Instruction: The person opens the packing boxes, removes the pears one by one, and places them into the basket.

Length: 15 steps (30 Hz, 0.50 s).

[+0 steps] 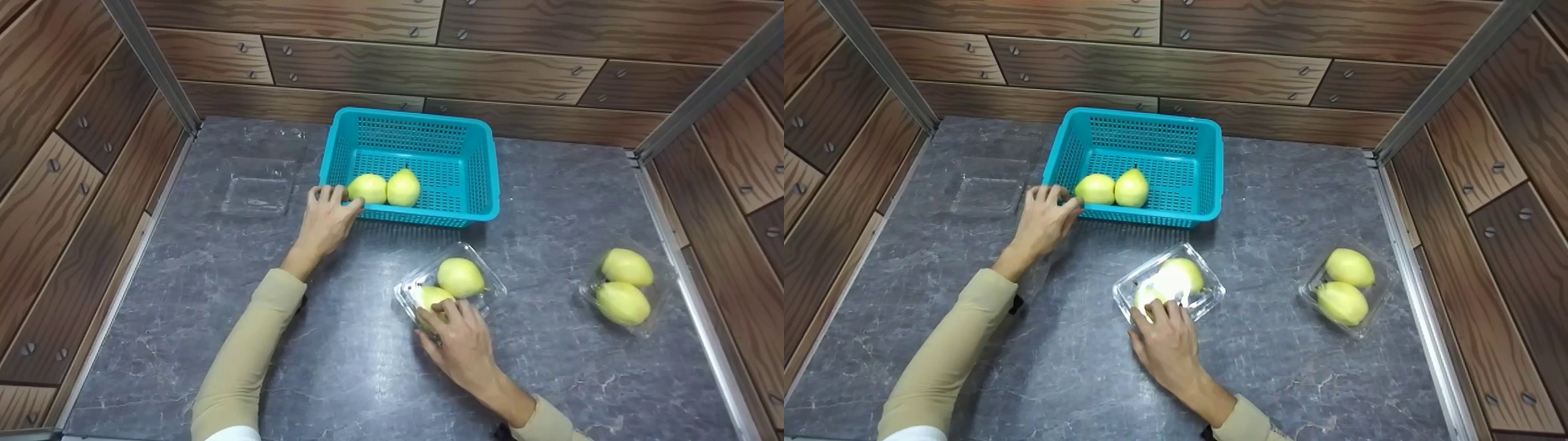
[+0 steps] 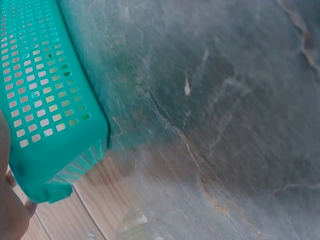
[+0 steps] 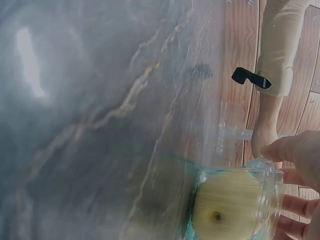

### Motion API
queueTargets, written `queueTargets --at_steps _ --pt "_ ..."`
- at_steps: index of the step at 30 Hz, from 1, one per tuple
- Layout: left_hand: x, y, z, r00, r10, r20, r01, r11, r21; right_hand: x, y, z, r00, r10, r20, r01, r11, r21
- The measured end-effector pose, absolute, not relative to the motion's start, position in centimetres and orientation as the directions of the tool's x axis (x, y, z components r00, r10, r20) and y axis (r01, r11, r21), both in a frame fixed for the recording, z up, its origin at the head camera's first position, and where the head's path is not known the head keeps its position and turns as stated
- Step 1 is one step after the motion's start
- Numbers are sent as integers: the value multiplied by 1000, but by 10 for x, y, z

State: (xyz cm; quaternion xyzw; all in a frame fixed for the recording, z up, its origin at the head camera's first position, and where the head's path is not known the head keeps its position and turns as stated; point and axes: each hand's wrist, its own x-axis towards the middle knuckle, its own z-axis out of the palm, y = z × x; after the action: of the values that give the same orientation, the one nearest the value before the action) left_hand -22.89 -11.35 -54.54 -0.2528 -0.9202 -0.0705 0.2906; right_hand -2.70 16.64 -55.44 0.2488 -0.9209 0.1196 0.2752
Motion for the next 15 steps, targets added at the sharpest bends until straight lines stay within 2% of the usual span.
queueTargets --at_steps 7,11,15 --pt "-229 -114 -543 -725 426 541 508 861 2 -26 164 -551 -731 -403 550 -529 844 -84" --pt "-226 -114 -545 -704 419 573 502 865 -16 -28 168 -548 -735 -424 528 -548 831 -96" --pt "-216 -112 -551 -671 387 633 510 860 16 -30 177 -545 -745 -438 503 -560 821 -114"
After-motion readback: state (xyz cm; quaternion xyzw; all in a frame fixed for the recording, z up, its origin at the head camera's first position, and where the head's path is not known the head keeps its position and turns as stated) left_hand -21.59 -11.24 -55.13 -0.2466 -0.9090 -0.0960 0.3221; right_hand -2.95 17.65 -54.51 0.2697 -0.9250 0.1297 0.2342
